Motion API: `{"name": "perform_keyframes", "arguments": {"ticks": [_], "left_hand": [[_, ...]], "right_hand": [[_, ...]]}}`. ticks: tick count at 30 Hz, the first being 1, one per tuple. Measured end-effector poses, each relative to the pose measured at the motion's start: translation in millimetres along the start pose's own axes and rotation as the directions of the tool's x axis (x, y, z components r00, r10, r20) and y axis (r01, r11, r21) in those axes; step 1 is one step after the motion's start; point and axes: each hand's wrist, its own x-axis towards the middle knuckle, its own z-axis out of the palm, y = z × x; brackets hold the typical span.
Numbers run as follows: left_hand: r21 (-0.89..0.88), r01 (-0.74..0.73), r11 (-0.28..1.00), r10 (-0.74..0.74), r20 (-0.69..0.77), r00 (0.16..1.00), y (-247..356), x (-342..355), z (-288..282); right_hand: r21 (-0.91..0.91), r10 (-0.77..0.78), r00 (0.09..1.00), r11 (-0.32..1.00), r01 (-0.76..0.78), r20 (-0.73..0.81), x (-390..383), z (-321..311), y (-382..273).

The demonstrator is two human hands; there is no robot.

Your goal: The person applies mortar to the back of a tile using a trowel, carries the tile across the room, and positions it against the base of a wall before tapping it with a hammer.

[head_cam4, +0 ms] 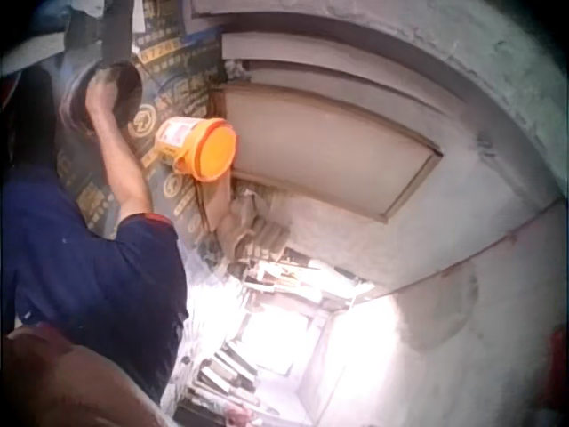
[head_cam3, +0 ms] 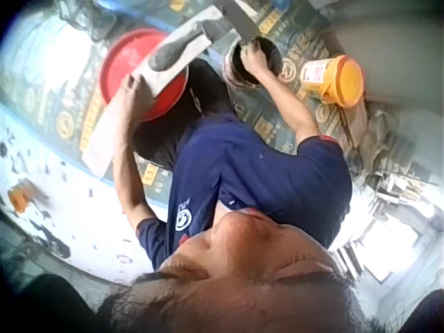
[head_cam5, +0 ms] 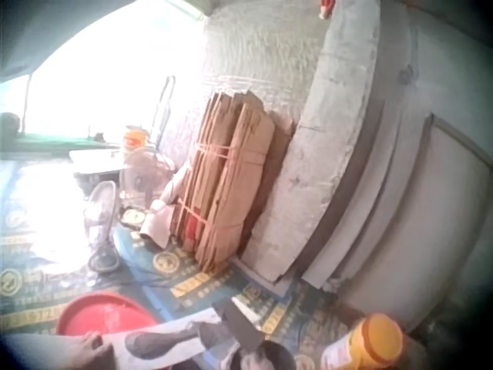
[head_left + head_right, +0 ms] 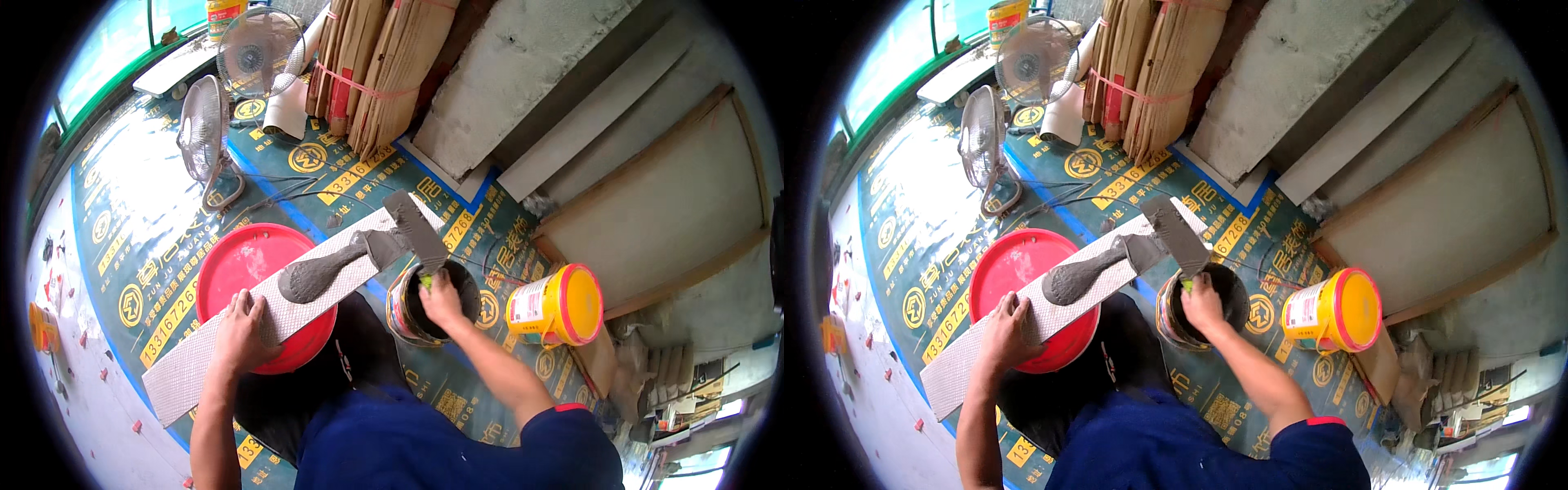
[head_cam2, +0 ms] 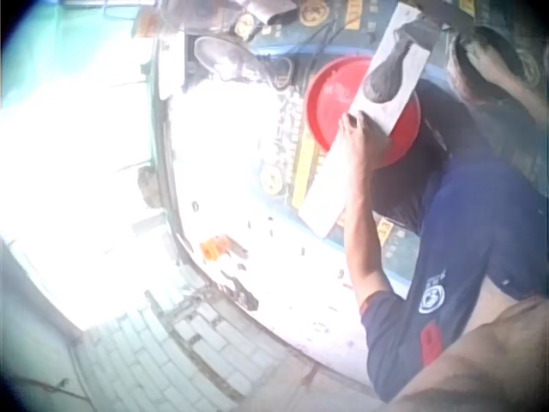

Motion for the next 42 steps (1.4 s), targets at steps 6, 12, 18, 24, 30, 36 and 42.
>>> {"name": "perform_keyframes", "arguments": {"ticks": [6, 12, 18, 24, 30, 36, 42], "left_hand": [[-0.024, -0.007, 1.0, 0.009, 0.054, 0.999, 5, 9, -11], [-0.025, 0.016, 1.0, -0.014, 0.077, 0.997, 1, 7, -12], [-0.064, 0.016, 0.998, -0.006, 0.15, 0.989, 1, 9, -16], [0.03, -0.001, 1.0, 0.0, 0.023, 1.0, 5, 5, -1], [-0.049, -0.007, 0.999, 0.008, 0.022, 1.0, 6, 8, -4], [0.008, 0.027, 1.0, -0.028, 0.045, 0.999, 6, 7, -2], [0.031, 0.036, 0.999, -0.037, 0.04, 0.999, 8, 5, 2]], "right_hand": [[-0.092, 0.187, 0.969, 0.98, -0.174, 0.16, -46, 24, -31], [-0.13, 0.153, 0.958, 0.984, -0.124, 0.244, -100, -3, 10], [0.026, 0.283, 0.949, 0.957, -0.289, 0.14, -121, -44, 14], [0.61, 0.141, 0.903, 0.694, -0.382, 0.405, -20, -101, -64], [0.807, -0.009, 0.828, 0.229, -0.545, 0.561, 8, -61, -90], [0.621, 0.07, 0.675, 0.332, -0.71, 0.734, -51, -79, -51], [0.485, 0.282, 0.584, 0.351, -0.801, 0.761, -108, -122, 13]]}}
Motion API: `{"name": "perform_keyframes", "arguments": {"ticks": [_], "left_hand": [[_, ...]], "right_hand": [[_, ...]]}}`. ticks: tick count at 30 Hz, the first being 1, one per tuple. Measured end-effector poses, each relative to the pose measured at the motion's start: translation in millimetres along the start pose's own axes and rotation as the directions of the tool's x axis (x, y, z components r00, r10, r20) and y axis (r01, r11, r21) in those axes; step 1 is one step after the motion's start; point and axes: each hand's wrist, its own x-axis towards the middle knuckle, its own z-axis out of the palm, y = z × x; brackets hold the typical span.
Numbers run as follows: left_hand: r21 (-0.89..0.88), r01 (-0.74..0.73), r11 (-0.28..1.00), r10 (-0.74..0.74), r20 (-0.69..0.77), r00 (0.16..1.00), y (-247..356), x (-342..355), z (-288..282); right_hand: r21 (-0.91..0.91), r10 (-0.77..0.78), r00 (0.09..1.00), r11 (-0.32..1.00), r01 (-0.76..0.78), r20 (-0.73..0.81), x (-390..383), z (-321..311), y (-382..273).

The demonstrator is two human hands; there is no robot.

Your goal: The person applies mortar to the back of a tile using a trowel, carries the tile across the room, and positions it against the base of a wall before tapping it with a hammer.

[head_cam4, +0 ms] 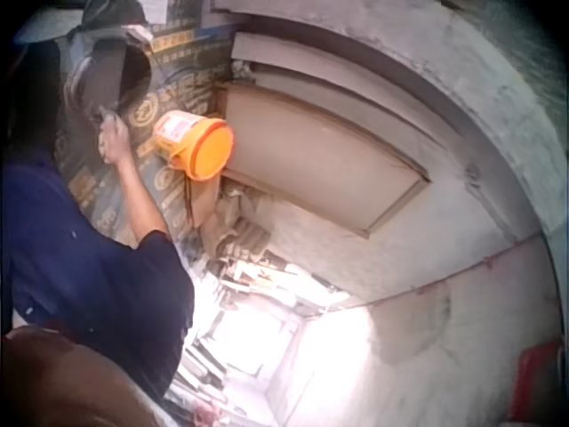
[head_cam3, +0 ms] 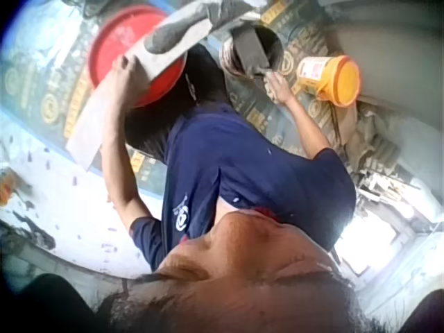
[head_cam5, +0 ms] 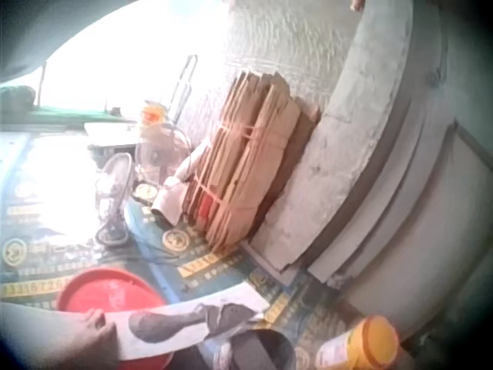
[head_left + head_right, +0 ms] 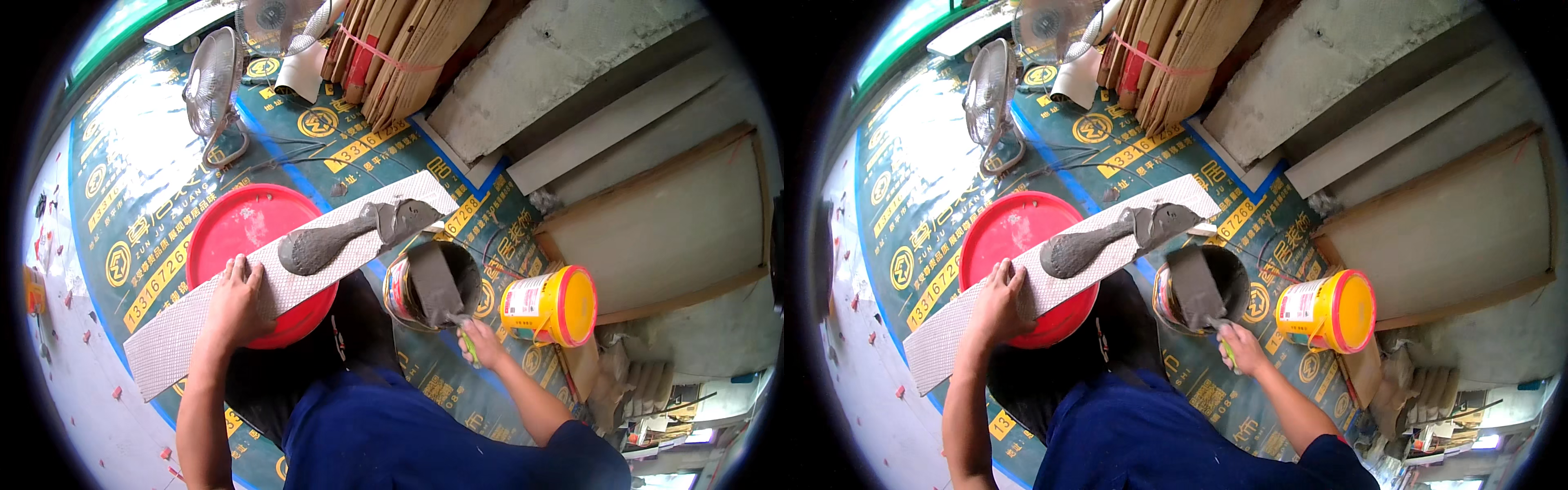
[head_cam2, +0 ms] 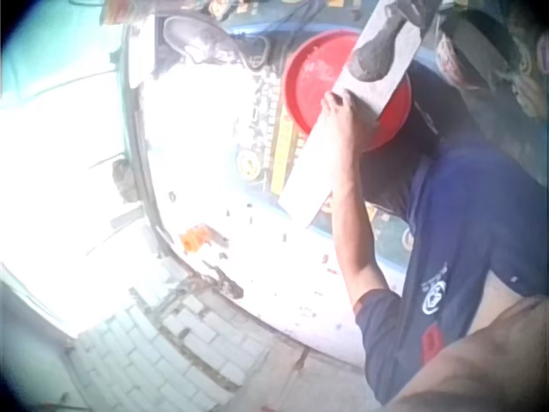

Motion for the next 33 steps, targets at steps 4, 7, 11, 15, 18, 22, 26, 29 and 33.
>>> {"name": "perform_keyframes", "arguments": {"ticks": [4, 7, 11, 15, 18, 22, 26, 29, 33], "left_hand": [[0.083, 0.017, 0.996, -0.007, -0.115, 0.993, 3, -1, 29], [0.053, 0.03, 0.998, -0.025, -0.096, 0.995, 6, -5, 30], [-0.036, 0.004, 0.999, -0.006, -0.072, 0.997, 4, -13, 12], [-0.47, -0.071, 0.88, 0.01, -0.131, 0.991, -29, -18, 9], [-0.468, 0.157, 0.869, -0.352, -0.365, 0.862, -72, -47, 11], [-0.42, 0.525, 0.74, -0.672, -0.447, 0.59, -144, -103, 35], [-0.353, 0.66, 0.663, -0.722, -0.535, 0.439, -180, -140, 52], [-0.394, 0.673, 0.627, -0.757, -0.514, 0.404, -196, -144, 64], [-0.386, 0.677, 0.627, -0.752, -0.528, 0.395, -204, -150, 73]], "right_hand": [[0.126, -0.043, 0.992, 0.99, 0.058, -0.118, -10, -16, 1], [0.088, -0.134, 0.971, 0.984, 0.153, -0.197, -3, 6, -45], [0.202, -0.113, 0.991, 0.971, 0.124, -0.064, 5, 27, -105], [0.407, 0.056, 0.993, 0.908, -0.095, 0.108, 4, 37, -138], [0.427, 0.094, 0.964, 0.883, -0.195, 0.248, 7, 62, -149], [0.344, 0.186, 0.898, 0.877, -0.335, 0.399, -5, 112, -160], [0.152, 0.261, 0.814, 0.909, -0.388, 0.519, -23, 162, -156], [-0.021, 0.278, 0.773, 0.945, -0.325, 0.57, -25, 194, -152], [-0.606, 0.149, 0.884, 0.776, 0.174, 0.444, -28, 192, -177]]}}
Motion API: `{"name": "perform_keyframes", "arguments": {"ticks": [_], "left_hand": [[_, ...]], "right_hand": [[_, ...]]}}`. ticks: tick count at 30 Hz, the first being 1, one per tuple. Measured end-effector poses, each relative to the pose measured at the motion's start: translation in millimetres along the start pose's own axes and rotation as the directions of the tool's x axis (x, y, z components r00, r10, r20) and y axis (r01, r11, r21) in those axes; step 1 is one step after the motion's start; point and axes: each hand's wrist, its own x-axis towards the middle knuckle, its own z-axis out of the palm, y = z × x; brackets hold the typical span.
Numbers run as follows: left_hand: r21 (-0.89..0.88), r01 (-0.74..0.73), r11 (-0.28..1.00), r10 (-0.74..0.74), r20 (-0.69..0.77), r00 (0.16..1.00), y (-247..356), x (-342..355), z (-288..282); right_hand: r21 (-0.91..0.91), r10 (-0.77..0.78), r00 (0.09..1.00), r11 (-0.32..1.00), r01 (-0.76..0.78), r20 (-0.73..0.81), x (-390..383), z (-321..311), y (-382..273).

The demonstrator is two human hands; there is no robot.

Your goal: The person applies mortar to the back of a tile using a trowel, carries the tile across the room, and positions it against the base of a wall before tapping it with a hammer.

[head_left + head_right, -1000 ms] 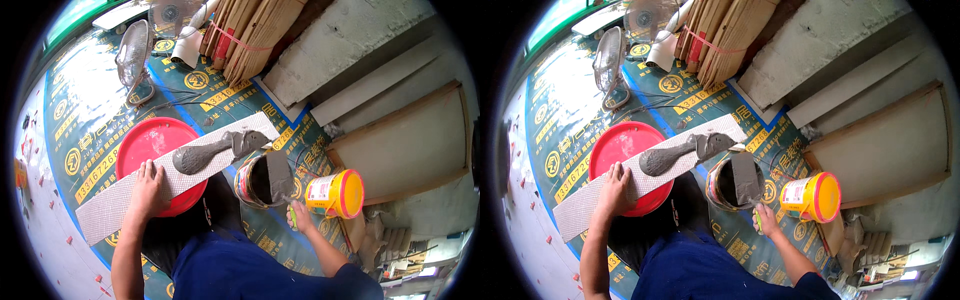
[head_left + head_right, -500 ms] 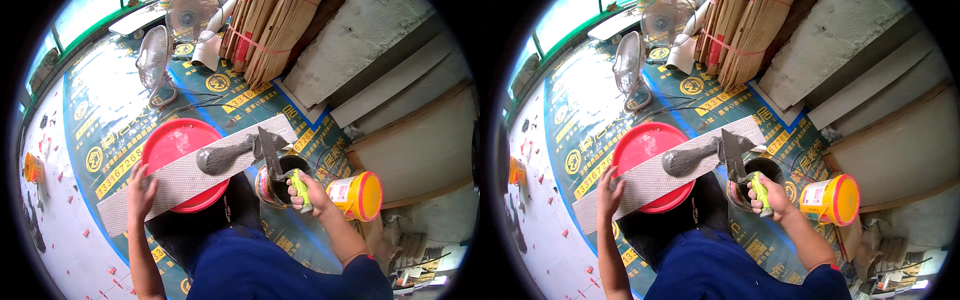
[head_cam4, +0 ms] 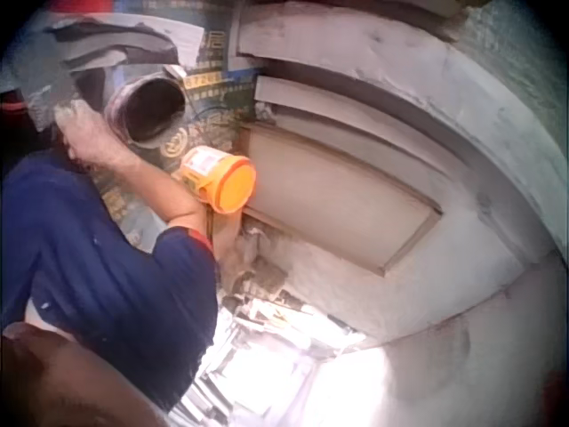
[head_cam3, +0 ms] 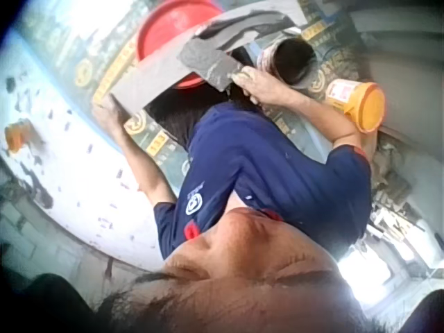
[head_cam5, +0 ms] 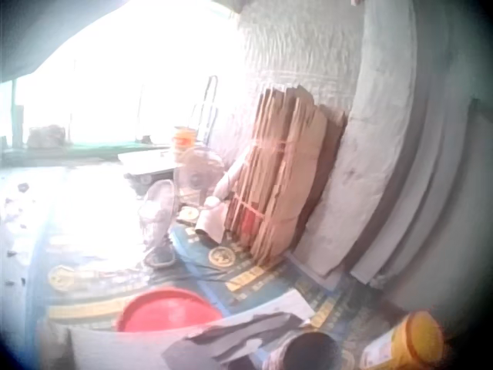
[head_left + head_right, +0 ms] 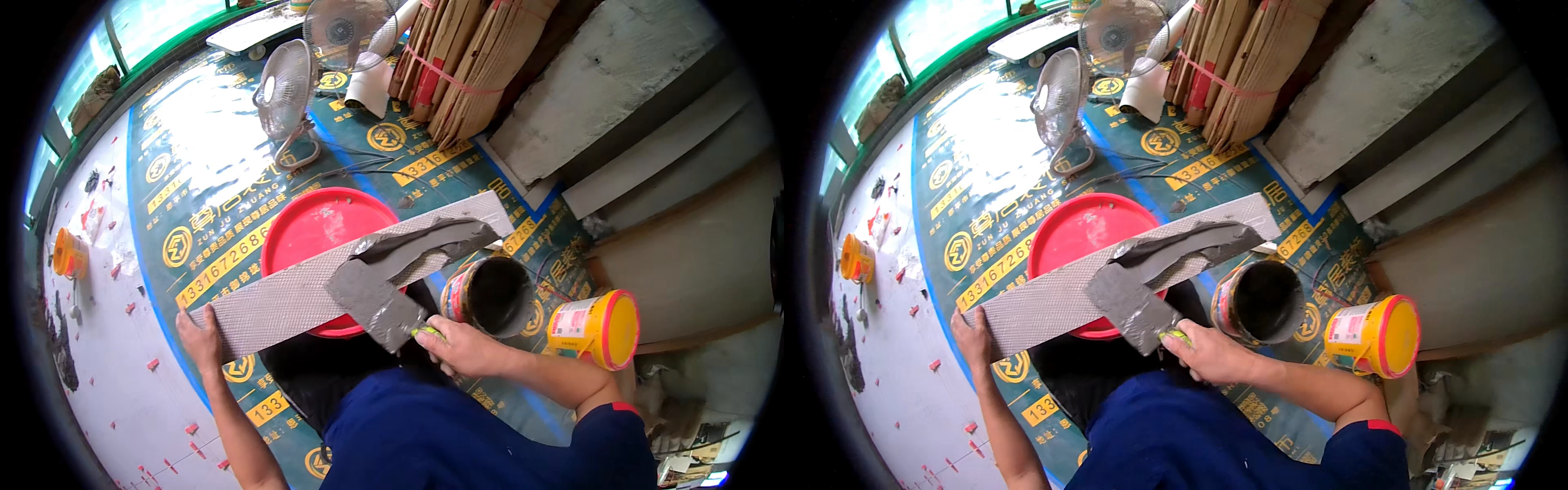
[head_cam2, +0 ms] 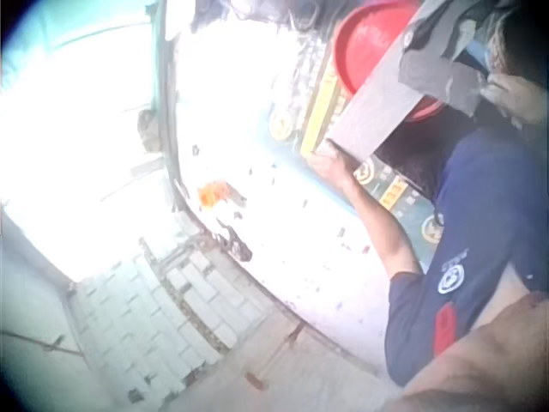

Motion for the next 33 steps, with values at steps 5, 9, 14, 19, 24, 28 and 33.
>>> {"name": "perform_keyframes", "arguments": {"ticks": [5, 9, 14, 19, 24, 28, 33], "left_hand": [[-0.016, -0.023, 1.0, 0.022, -0.031, 0.999, 3, -1, 5], [0.013, -0.014, 1.0, 0.014, -0.035, 0.999, 3, -2, 5], [-0.026, -0.026, 0.999, 0.025, -0.026, 0.999, 5, -1, 1], [-0.041, -0.008, 0.999, 0.008, -0.01, 1.0, 12, -1, -1], [-0.005, -0.019, 1.0, 0.018, -0.054, 0.998, -4, 0, 7], [0.003, -0.033, 0.999, 0.033, -0.041, 0.999, -1, 1, 6], [-0.003, -0.039, 0.999, 0.039, -0.039, 0.998, -3, 1, 7]], "right_hand": [[-0.507, -0.294, 0.876, 0.859, 0.067, -0.383, -8, -46, 67], [-0.604, -0.305, 0.813, 0.794, -0.071, -0.497, -23, -104, 101], [-0.584, -0.325, 0.703, 0.796, -0.158, -0.633, -30, -152, 133], [-0.57, -0.385, 0.598, 0.808, -0.15, -0.703, -15, -169, 170], [0.177, 0.007, 0.821, 0.978, 0.114, -0.571, -1, -182, 182], [0.387, 0.08, 0.812, 0.903, 0.186, -0.577, 9, -187, 208], [0.301, 0.101, 0.72, 0.941, 0.155, -0.686, 9, -197, 219]]}}
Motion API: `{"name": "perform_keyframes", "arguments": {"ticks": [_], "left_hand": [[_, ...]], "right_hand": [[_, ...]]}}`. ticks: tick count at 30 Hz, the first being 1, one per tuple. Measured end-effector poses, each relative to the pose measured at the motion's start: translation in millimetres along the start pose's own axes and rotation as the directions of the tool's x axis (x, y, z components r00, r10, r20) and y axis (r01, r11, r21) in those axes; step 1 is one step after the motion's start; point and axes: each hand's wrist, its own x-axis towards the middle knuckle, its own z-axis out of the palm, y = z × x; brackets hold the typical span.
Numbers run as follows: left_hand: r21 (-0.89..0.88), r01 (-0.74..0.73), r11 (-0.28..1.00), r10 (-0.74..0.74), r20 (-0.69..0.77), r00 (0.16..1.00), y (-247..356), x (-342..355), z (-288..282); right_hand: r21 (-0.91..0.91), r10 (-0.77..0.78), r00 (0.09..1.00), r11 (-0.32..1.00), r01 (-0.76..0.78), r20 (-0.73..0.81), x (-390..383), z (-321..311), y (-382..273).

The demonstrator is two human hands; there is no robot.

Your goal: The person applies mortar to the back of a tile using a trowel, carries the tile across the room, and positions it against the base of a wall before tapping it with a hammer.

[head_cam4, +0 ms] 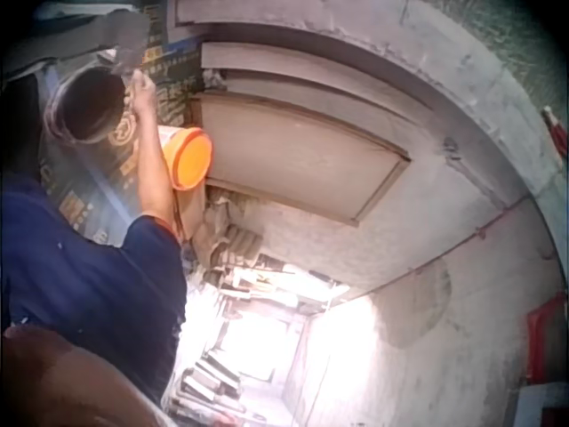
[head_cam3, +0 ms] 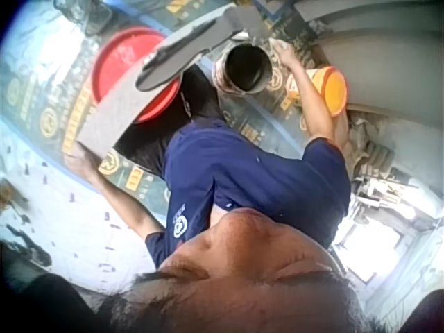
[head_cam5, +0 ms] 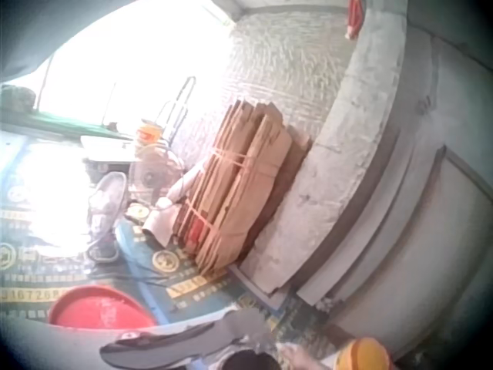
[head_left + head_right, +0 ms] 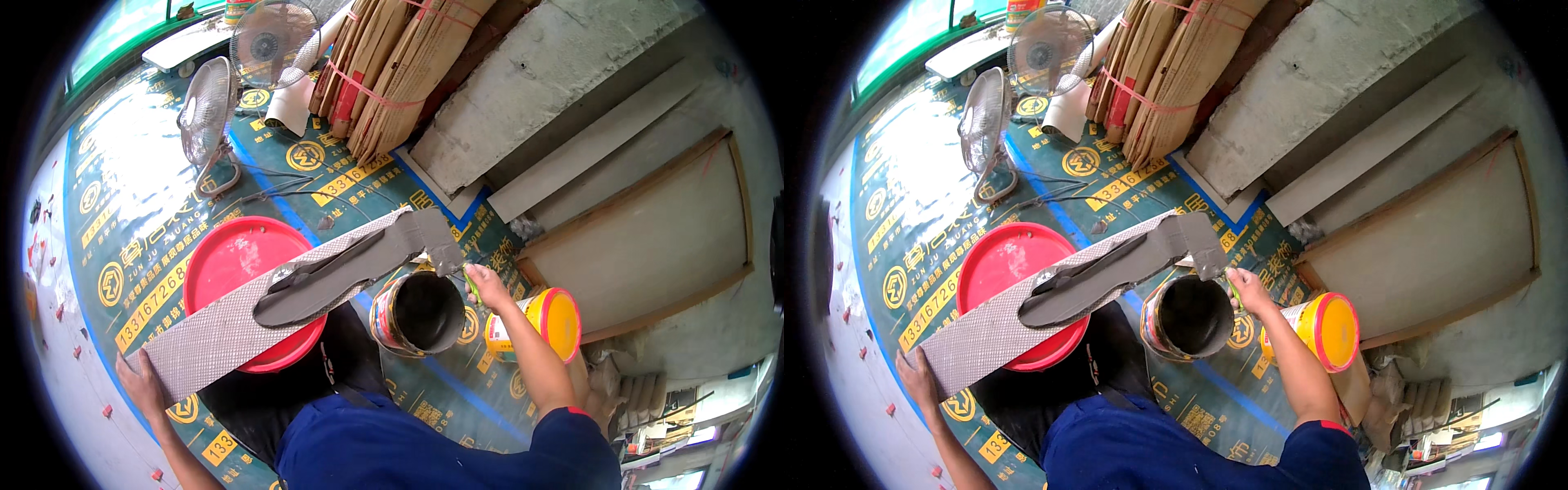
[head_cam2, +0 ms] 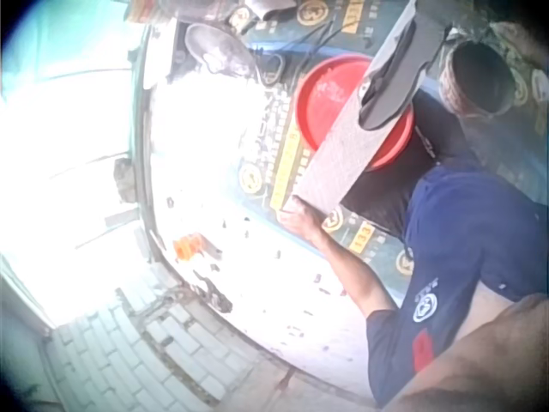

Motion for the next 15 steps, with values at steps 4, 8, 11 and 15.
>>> {"name": "perform_keyframes", "arguments": {"ticks": [4, 8, 11, 15], "left_hand": [[0.0, 0.004, 1.0, -0.004, -0.002, 1.0, 4, -3, 1], [0.012, 0.009, 1.0, -0.008, -0.02, 1.0, 0, -3, -2], [-0.002, 0.012, 1.0, -0.012, -0.011, 1.0, 1, -3, 4], [0.005, 0.003, 1.0, -0.003, -0.015, 1.0, 1, -2, -1]], "right_hand": [[-0.288, -0.136, 0.972, 0.955, 0.078, -0.189, -19, -1, -5], [-0.353, -0.142, 0.984, 0.931, 0.095, -0.109, -51, 26, -31], [-0.397, -0.19, 0.981, 0.903, 0.164, -0.027, -47, 26, -8], [-0.164, -0.045, 0.999, 0.985, 0.043, -0.005, -36, 32, -2]]}}
